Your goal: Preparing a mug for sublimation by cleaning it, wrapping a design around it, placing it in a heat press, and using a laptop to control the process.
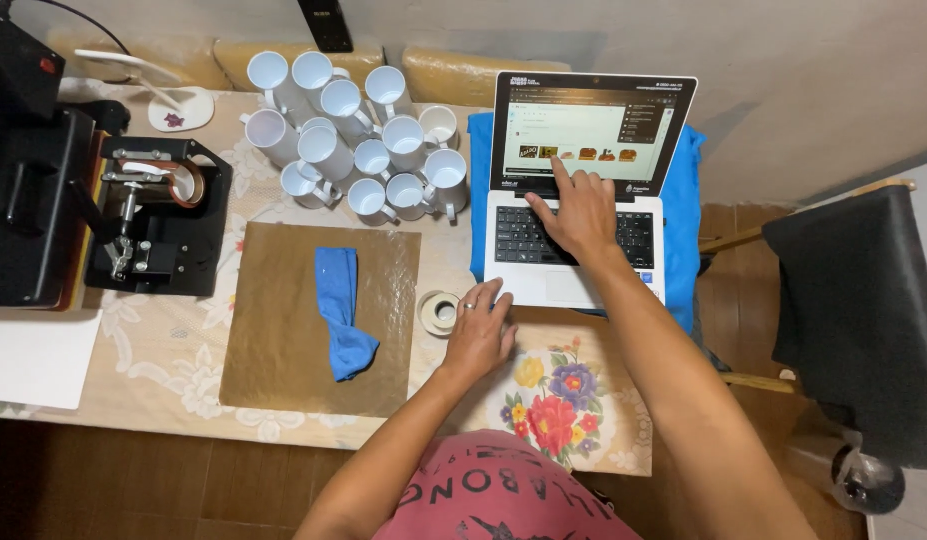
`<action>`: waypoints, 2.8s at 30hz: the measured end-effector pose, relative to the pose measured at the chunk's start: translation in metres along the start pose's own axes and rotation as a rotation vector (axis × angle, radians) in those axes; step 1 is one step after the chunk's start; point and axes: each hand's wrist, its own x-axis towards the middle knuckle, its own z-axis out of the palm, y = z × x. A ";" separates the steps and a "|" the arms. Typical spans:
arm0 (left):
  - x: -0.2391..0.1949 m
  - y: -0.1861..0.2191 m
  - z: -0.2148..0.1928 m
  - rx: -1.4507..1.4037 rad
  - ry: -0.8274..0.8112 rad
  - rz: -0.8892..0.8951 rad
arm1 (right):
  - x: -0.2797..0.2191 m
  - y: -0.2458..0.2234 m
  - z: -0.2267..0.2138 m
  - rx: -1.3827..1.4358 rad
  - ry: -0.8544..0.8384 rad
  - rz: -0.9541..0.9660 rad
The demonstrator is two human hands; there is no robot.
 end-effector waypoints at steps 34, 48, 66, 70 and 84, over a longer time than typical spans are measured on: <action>-0.002 -0.001 0.006 0.034 0.031 0.004 | -0.026 0.064 0.009 0.108 0.097 0.284; 0.014 0.004 -0.009 -0.051 0.009 -0.041 | -0.113 -0.016 -0.071 0.650 0.241 -0.086; 0.027 0.000 -0.068 0.030 0.180 -0.137 | -0.186 -0.194 -0.117 0.643 0.212 -0.247; 0.012 -0.020 -0.060 0.071 0.156 -0.221 | -0.180 -0.208 -0.109 0.607 0.154 -0.314; -0.031 -0.064 -0.073 -0.123 -0.078 -0.381 | -0.179 -0.265 -0.085 0.534 0.166 -0.276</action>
